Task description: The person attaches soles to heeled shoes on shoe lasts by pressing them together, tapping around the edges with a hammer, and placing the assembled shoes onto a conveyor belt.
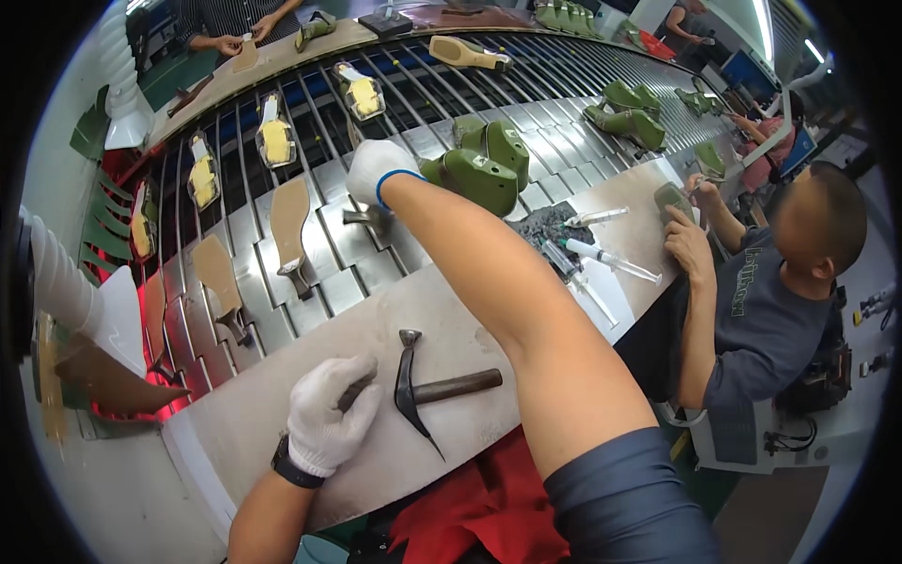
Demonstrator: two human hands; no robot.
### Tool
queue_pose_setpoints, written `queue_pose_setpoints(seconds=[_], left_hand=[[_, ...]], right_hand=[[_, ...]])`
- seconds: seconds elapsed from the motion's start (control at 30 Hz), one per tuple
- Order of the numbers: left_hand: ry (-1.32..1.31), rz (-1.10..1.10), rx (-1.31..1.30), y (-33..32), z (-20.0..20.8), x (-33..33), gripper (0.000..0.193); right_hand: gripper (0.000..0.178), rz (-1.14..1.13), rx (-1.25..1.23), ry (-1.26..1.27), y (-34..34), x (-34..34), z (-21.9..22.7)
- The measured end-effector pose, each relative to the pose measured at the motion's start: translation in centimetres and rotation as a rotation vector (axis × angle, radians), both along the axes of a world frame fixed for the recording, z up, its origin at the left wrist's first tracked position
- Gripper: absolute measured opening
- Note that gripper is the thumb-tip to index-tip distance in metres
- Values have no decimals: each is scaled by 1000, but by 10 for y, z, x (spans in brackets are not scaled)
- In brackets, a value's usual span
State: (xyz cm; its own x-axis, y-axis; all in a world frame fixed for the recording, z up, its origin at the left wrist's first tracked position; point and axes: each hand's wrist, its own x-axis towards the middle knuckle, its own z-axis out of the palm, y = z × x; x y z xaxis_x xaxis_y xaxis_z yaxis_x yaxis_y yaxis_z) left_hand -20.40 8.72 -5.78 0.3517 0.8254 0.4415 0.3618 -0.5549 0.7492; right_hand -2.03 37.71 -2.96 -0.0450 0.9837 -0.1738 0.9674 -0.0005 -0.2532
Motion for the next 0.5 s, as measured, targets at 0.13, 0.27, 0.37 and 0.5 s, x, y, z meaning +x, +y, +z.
queue_pose_setpoints(seconds=[0.13,0.27,0.37,0.5], left_hand=[[-10,-12,-23,8,1,1,29],[7,2,-32,13,-2,-2,27],[26,2,-52,17,-3,-5,22],[3,-32,-59,14,9,-12,37]], right_hand=[[33,23,289,148,36,32,9],[35,-50,458,44,81,49,52],[39,-5,553,-168,127,56,60],[73,86,470,-246,189,32,5]])
